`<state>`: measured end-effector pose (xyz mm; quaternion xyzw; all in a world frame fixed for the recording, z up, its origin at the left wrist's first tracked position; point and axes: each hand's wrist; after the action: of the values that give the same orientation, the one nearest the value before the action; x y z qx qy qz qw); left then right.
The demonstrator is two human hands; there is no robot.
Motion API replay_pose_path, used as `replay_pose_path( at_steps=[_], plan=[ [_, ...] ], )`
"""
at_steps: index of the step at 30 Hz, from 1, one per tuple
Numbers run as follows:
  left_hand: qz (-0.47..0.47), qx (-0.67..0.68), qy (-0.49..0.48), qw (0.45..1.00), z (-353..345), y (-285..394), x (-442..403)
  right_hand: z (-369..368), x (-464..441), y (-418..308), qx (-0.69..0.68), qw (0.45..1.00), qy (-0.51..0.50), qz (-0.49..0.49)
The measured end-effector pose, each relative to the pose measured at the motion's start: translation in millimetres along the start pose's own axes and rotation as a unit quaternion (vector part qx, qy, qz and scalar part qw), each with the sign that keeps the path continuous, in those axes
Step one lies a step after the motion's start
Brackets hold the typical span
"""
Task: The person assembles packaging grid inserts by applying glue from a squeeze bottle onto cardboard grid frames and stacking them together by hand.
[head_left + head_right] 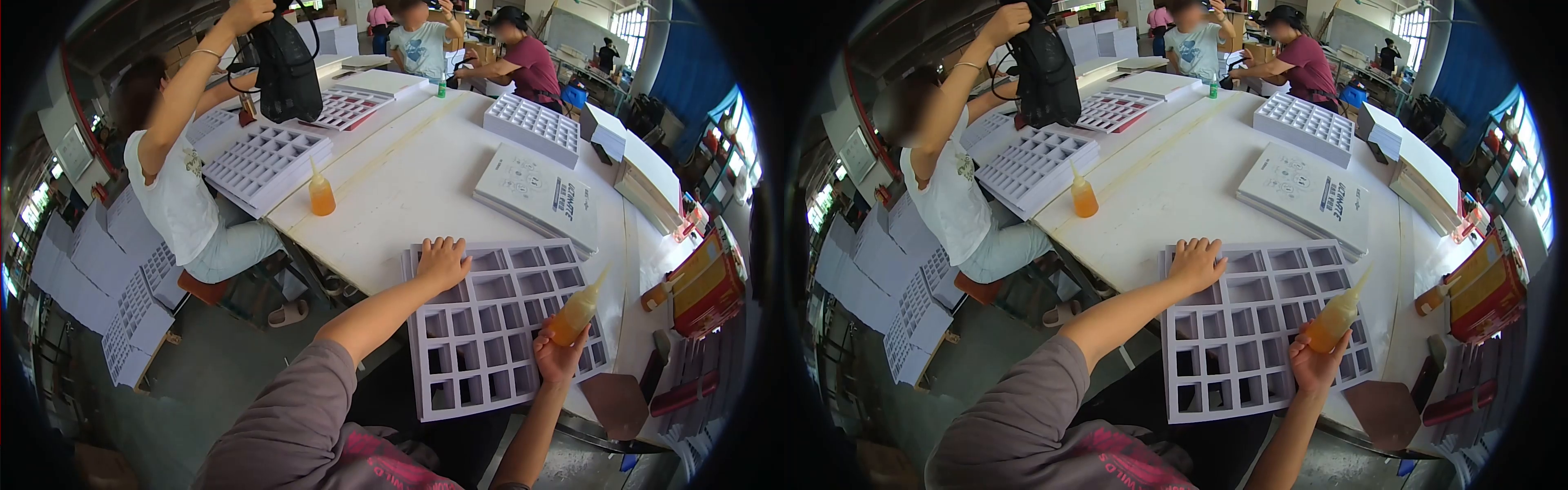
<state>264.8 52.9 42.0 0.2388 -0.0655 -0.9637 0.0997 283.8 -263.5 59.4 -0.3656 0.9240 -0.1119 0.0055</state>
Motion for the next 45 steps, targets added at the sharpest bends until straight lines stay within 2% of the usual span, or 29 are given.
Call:
replay_pose_path(
  at_steps=[17,20,29,32,45],
  plan=[
    [0.000,0.002,-0.003,1.000,1,0,-1,0,-1,0,0.012,1.000,0.002,0.011],
    [0.002,0.001,-0.014,1.000,3,1,-2,6,-1,-3,0.013,0.999,-0.039,-0.004],
    [-0.006,-0.009,-0.001,1.000,1,0,-3,5,-1,-2,0.005,1.000,-0.031,0.004],
    [-0.005,-0.008,-0.002,1.000,0,0,-3,0,-1,-1,0.014,1.000,0.013,0.014],
    [-0.001,-0.018,-0.021,1.000,2,1,-4,1,-1,-1,0.004,1.000,0.020,0.011]
  ],
)
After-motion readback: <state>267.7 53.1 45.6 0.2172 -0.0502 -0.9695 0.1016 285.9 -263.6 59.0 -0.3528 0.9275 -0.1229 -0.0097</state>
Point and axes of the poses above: each hand's wrist, its own x-axis away from the middle knuckle, its own z-axis out of the back of the hand, y = z × x, and after that the axes turned 2 degrees about -z, right-handed
